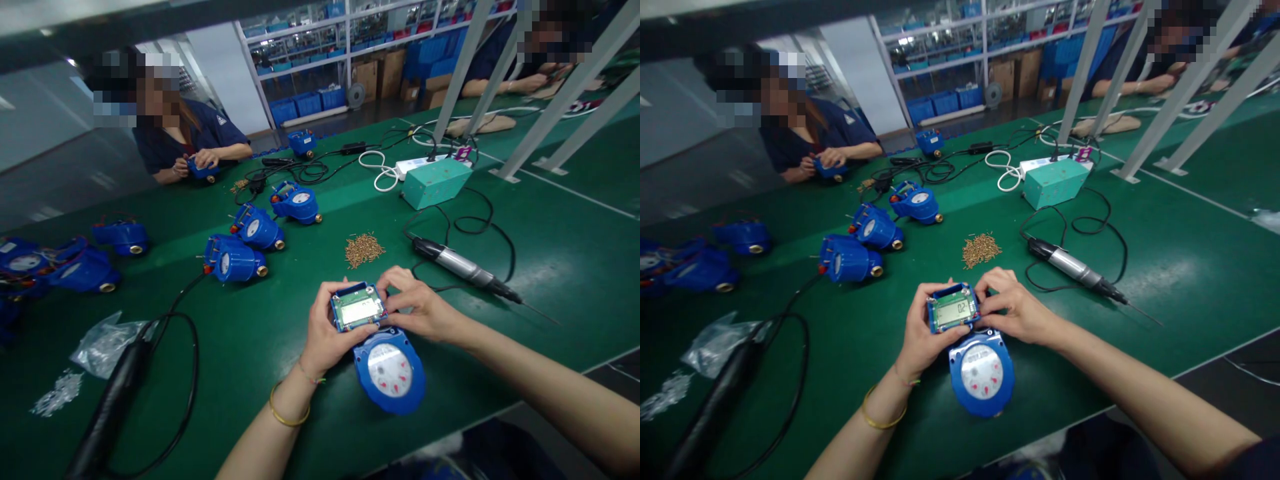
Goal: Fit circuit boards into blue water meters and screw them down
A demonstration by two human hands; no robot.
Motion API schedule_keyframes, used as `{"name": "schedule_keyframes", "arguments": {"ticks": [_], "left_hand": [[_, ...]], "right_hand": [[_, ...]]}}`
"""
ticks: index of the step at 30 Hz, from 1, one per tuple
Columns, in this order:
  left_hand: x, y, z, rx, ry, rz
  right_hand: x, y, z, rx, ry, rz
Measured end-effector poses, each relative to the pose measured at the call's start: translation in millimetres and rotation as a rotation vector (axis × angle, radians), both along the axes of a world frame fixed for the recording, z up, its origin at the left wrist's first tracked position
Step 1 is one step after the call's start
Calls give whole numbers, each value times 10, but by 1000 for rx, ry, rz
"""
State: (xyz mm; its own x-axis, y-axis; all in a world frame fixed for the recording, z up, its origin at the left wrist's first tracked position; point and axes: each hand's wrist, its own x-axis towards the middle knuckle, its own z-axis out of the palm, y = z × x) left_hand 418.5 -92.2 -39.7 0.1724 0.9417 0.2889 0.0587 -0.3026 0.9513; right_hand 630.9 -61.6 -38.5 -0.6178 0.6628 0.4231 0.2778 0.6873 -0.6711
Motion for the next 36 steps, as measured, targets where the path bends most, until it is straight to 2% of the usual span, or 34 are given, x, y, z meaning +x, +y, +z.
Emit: {"name": "schedule_keyframes", "arguments": {"ticks": [3, 8, 12, 15, 23, 30, 36], "left_hand": [[-1, 0, -6, -12, 13, -8], [-5, 0, -48, -24, 7, -9], [-14, -1, -63, -41, -6, -2], [-16, -1, -62, -42, -15, -9], [-17, 1, -57, -55, 6, 2], [-20, 0, -62, -64, 5, 6], [-20, 11, -42, -26, -1, -32]], "right_hand": [[-14, -44, 61, -36, -72, -110], [-59, -123, 153, -116, -192, -147], [-62, -163, 181, -94, -220, -174], [-15, -139, 188, -46, -227, -137], [147, 30, 282, 40, -275, 120], [46, 1, 281, 108, -316, -9], [0, -57, 202, 119, -260, -40]]}}
